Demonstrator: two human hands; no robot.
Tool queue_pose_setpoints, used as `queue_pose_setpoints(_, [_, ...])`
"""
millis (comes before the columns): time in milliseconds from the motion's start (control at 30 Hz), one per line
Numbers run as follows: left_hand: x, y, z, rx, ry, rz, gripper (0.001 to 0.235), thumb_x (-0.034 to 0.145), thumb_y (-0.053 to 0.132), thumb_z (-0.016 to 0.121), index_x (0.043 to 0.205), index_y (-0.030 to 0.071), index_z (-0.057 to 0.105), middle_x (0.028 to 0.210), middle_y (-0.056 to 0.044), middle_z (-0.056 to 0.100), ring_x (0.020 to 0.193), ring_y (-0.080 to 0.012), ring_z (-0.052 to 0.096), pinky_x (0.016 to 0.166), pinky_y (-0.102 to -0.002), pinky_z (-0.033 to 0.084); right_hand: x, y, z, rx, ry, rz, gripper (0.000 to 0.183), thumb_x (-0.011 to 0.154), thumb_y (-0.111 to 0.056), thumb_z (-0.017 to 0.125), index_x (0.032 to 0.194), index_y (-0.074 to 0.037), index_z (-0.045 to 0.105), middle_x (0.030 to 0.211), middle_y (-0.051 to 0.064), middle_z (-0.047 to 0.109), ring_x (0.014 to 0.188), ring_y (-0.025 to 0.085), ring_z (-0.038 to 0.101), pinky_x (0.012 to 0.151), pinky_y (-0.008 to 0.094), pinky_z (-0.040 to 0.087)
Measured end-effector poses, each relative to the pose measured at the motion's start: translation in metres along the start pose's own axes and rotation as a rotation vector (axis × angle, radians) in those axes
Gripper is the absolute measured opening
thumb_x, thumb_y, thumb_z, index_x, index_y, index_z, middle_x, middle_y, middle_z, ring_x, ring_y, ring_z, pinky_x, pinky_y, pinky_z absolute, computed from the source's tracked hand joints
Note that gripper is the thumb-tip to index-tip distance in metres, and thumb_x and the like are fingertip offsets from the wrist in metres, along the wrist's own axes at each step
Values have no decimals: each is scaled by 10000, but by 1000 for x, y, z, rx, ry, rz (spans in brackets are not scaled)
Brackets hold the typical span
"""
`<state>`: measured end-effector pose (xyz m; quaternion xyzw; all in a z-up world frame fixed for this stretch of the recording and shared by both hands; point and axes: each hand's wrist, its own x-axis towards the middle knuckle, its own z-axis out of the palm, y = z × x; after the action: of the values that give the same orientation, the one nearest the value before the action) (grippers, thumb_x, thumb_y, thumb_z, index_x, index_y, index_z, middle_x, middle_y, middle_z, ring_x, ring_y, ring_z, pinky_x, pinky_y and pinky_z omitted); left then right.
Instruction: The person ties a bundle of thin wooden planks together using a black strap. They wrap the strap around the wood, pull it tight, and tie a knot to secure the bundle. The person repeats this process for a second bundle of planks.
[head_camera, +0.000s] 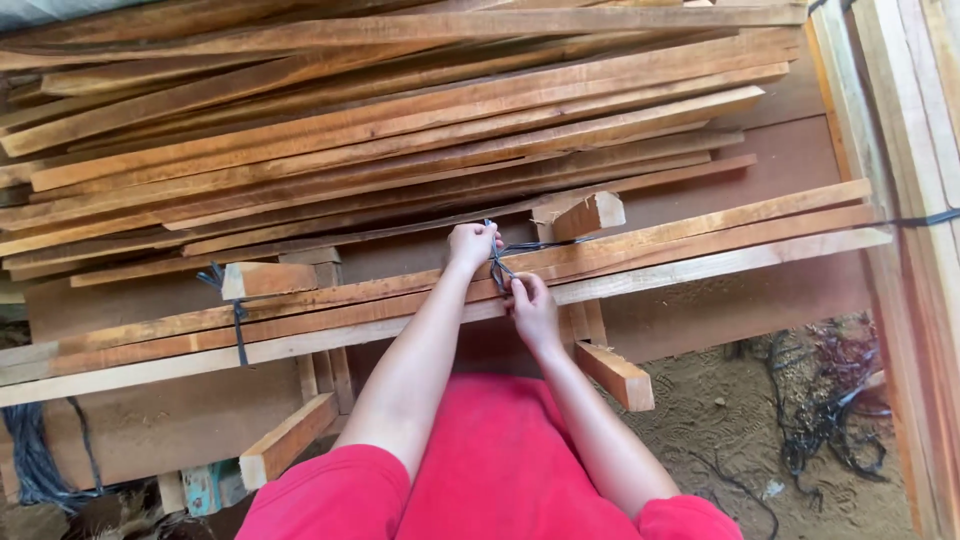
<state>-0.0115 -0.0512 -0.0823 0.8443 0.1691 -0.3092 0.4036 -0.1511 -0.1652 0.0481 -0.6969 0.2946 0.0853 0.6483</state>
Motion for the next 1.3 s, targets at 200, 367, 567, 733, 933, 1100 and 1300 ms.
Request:
queue_pose_setpoints(200, [-124,30,-113,53,457,424,348,987,331,655,1291,163,678,1203,-43,744,1131,-339,668,1016,-535,460,-5,-53,-5,-439,188,-741,144,987,-121,645,1122,-101,690,1075,88,659,1032,316,660,905,417,518])
queue_pose_setpoints(367, [-147,-53,-144,225,684,366,476,964,435,658,1382,215,601,1320,-6,662,1269,-283,575,1084,-516,384,12,-78,29,-590,155,-961,56,980,-175,671,1020,-193,706,1008,-27,688,988,224,663,850,353,495])
queue_pose_setpoints(567, [-158,-112,-135,460,751,414,501,983,493,599,1392,203,589,1432,-16,580,1407,-290,444,1176,-537,264,41,-85,79,-815,-328,-868,240,927,-421,708,1003,-195,738,961,13,730,936,297,702,823,443,545])
queue_pose_setpoints(733, [-157,-120,-128,574,845,492,527,986,547,508,1388,212,572,1448,-1,563,1439,-284,427,1198,-533,218,45,-125,94,-1347,-813,-239,855,733,-872,586,1240,-200,730,1242,118,743,1218,347,673,1027,486,530])
queue_pose_setpoints(933, [-151,-116,-129,600,924,508,552,901,520,507,1371,240,585,1415,28,574,1435,-256,445,1205,-529,223,65,-142,117,-1314,-983,108,1077,511,-867,804,1329,-175,693,1330,123,704,1227,306,677,965,400,600])
queue_pose_setpoints(1100, [-160,-117,-126,567,888,513,584,883,506,530,1395,229,576,1464,24,554,1448,-250,434,1214,-527,209,113,-63,117,-1260,-955,163,982,545,-767,876,1233,-82,728,1099,192,719,787,248,752,486,265,647])
queue_pose_setpoints(1300, [-190,-122,-127,486,830,510,700,883,504,634,1477,160,494,1611,-46,414,1503,-303,336,1227,-535,173,20,-113,92,-1487,-768,-236,1065,612,-950,620,1351,-184,621,1279,94,714,1248,287,654,1028,481,542])
